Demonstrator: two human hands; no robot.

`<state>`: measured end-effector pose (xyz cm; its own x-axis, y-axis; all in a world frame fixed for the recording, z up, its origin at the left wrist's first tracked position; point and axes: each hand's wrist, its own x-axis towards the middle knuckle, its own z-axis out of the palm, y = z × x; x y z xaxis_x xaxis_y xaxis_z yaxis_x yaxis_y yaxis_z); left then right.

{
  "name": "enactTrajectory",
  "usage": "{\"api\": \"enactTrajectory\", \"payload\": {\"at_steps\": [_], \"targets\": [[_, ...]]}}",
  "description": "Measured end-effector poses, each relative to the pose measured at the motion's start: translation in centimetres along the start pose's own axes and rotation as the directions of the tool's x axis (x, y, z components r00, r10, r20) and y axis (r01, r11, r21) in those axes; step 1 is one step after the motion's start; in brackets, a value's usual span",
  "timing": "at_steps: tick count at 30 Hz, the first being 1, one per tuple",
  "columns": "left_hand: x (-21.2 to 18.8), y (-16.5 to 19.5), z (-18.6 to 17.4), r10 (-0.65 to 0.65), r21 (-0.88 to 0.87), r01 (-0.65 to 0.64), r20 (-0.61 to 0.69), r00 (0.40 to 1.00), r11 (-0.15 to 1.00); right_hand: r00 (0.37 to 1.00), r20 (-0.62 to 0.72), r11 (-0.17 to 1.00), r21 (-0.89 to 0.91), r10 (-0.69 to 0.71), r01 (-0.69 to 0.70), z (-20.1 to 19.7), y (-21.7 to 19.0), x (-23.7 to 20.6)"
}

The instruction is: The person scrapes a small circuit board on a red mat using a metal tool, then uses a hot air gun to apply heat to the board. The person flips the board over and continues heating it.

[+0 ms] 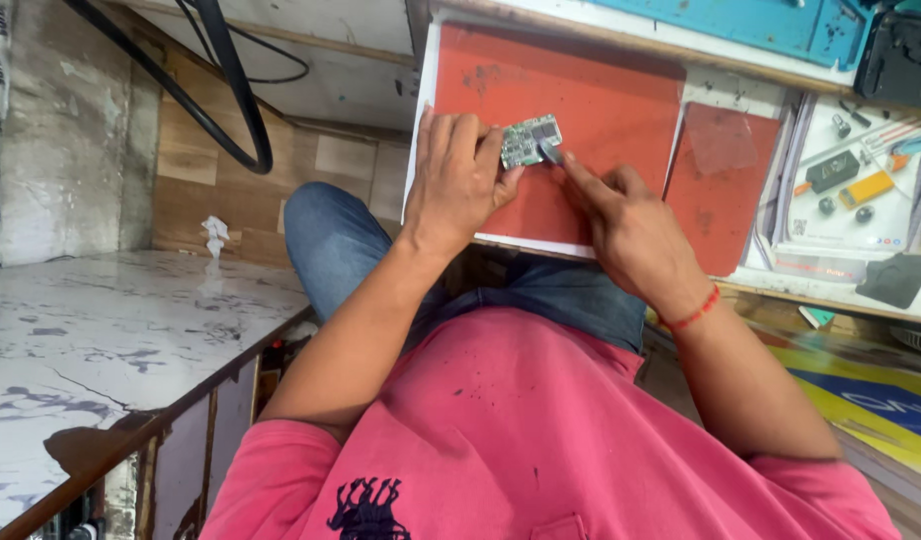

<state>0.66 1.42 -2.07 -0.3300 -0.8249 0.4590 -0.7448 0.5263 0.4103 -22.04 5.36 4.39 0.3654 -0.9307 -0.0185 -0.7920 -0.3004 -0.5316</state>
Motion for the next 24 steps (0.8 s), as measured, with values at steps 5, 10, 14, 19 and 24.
{"api": "enactTrajectory", "payload": {"at_steps": [5,10,14,19,24], "targets": [[-0.2,-0.1,-0.3,-0.005,-0.004,0.005,-0.007,1.0,1.0,1.0,0.002,1.0,-0.005,0.002,-0.002,0.4,0.1,-0.2],[0.3,0.3,-1.3,-0.072,-0.043,0.072,0.015,0.997,0.996,0.995,-0.007,0.995,-0.042,0.096,-0.096,1.4,-0.9,0.7],[1.4,0.4,-2.2,-0.127,-0.084,0.13,0.044,0.991,0.988,0.997,0.034,0.997,-0.053,0.067,-0.065,1.6,-1.5,1.3],[1.6,0.6,-2.8,-0.168,-0.129,0.184,0.127,0.978,0.974,0.995,-0.034,0.994,-0.063,0.091,-0.093,1.5,-1.5,1.1],[1.4,0.7,-2.4,-0.183,-0.114,0.191,0.083,0.98,0.975,0.99,0.102,0.991,-0.105,0.095,-0.084,1.0,-1.6,1.4]]}}
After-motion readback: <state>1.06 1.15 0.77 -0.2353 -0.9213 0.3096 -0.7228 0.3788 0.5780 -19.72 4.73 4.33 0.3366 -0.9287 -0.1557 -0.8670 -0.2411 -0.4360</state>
